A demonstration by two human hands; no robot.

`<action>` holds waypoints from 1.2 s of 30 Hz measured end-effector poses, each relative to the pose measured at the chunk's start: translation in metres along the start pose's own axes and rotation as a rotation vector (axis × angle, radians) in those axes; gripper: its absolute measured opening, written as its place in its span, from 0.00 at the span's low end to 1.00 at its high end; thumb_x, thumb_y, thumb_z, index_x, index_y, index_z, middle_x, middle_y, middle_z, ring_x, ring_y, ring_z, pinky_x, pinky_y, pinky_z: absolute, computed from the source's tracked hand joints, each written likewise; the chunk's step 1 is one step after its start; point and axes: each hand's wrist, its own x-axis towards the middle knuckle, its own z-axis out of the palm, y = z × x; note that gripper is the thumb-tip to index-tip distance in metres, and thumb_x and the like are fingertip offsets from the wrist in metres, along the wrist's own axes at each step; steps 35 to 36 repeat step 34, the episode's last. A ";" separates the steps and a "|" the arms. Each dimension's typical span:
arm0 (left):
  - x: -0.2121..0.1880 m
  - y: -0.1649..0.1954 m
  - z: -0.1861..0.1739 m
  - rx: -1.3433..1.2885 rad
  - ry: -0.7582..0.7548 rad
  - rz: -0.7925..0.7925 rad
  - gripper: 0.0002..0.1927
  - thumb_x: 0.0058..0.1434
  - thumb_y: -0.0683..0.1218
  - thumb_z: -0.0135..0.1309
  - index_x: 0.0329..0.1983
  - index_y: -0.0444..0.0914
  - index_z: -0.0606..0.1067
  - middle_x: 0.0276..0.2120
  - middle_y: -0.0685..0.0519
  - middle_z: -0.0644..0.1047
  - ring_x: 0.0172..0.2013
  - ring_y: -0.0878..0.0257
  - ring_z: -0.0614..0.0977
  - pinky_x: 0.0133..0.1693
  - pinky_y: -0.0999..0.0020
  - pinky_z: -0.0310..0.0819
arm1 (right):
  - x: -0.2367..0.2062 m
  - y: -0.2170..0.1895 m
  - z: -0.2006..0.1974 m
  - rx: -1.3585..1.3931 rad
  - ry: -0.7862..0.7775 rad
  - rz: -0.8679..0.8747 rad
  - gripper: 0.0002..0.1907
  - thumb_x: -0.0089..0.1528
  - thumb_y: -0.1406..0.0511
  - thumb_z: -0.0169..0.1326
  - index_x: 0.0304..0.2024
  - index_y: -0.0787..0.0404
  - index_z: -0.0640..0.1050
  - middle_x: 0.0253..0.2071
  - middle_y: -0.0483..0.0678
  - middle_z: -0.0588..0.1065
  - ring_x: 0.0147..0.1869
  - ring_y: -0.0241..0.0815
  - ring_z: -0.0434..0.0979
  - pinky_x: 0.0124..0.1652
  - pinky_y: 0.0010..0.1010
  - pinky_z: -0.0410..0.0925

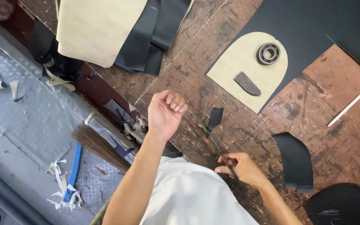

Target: The person cuts a black leather sheet using shears, guided by a paper template and a circular weight. They trace the template onto the leather with a white marker, then cut along the traced outline. The person also handles a beige leather piece and a black leather piece, placing them on the table.

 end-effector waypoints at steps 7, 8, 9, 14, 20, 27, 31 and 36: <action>-0.004 -0.008 -0.017 0.349 0.165 -0.050 0.10 0.68 0.48 0.49 0.33 0.41 0.66 0.30 0.54 0.71 0.34 0.63 0.71 0.40 0.65 0.67 | 0.004 0.011 0.010 0.169 0.336 -0.044 0.18 0.50 0.63 0.72 0.40 0.63 0.83 0.20 0.40 0.71 0.22 0.31 0.67 0.24 0.25 0.59; -0.005 -0.011 -0.022 0.449 0.204 -0.059 0.09 0.68 0.49 0.50 0.35 0.41 0.68 0.32 0.55 0.74 0.36 0.63 0.73 0.42 0.65 0.69 | 0.005 0.012 0.017 0.207 0.378 0.001 0.18 0.51 0.62 0.71 0.40 0.62 0.83 0.21 0.41 0.72 0.23 0.33 0.68 0.25 0.27 0.59; -0.004 -0.013 -0.027 0.479 0.225 -0.078 0.08 0.67 0.49 0.50 0.37 0.40 0.69 0.33 0.54 0.75 0.36 0.63 0.74 0.42 0.65 0.70 | 0.007 0.011 0.020 0.245 0.419 0.043 0.18 0.52 0.61 0.70 0.41 0.62 0.84 0.22 0.43 0.74 0.23 0.35 0.69 0.25 0.28 0.59; 0.014 -0.020 -0.055 0.677 0.382 -0.148 0.09 0.66 0.47 0.52 0.46 0.37 0.75 0.36 0.53 0.79 0.38 0.63 0.79 0.41 0.67 0.74 | -0.019 0.012 0.033 -0.548 0.008 -0.080 0.22 0.49 0.57 0.74 0.41 0.58 0.83 0.31 0.49 0.78 0.38 0.48 0.76 0.38 0.37 0.67; 0.059 -0.024 -0.056 1.107 0.256 -0.170 0.09 0.68 0.44 0.52 0.48 0.36 0.76 0.40 0.52 0.81 0.38 0.66 0.80 0.40 0.73 0.75 | -0.069 -0.001 0.027 -0.540 0.254 -0.130 0.35 0.43 0.65 0.69 0.55 0.53 0.79 0.44 0.52 0.81 0.46 0.60 0.79 0.42 0.46 0.68; 0.127 -0.019 -0.027 1.264 0.199 -0.193 0.13 0.66 0.44 0.54 0.53 0.36 0.75 0.40 0.50 0.80 0.40 0.66 0.82 0.39 0.72 0.77 | -0.048 -0.038 0.037 -0.153 0.226 0.348 0.25 0.52 0.56 0.71 0.50 0.56 0.85 0.23 0.52 0.69 0.27 0.44 0.68 0.34 0.38 0.60; 0.157 -0.011 -0.017 1.334 0.176 -0.335 0.14 0.66 0.45 0.53 0.52 0.33 0.75 0.37 0.48 0.82 0.34 0.63 0.84 0.33 0.70 0.78 | 0.017 -0.065 0.082 0.617 0.231 0.033 0.18 0.54 0.63 0.68 0.44 0.66 0.82 0.24 0.41 0.75 0.26 0.32 0.73 0.28 0.27 0.67; 0.170 -0.006 -0.015 1.415 0.166 -0.499 0.14 0.66 0.45 0.53 0.50 0.32 0.76 0.34 0.48 0.83 0.30 0.62 0.84 0.30 0.70 0.79 | 0.067 -0.080 0.106 0.734 0.237 -0.026 0.17 0.55 0.63 0.67 0.44 0.65 0.81 0.25 0.41 0.75 0.25 0.32 0.73 0.28 0.25 0.67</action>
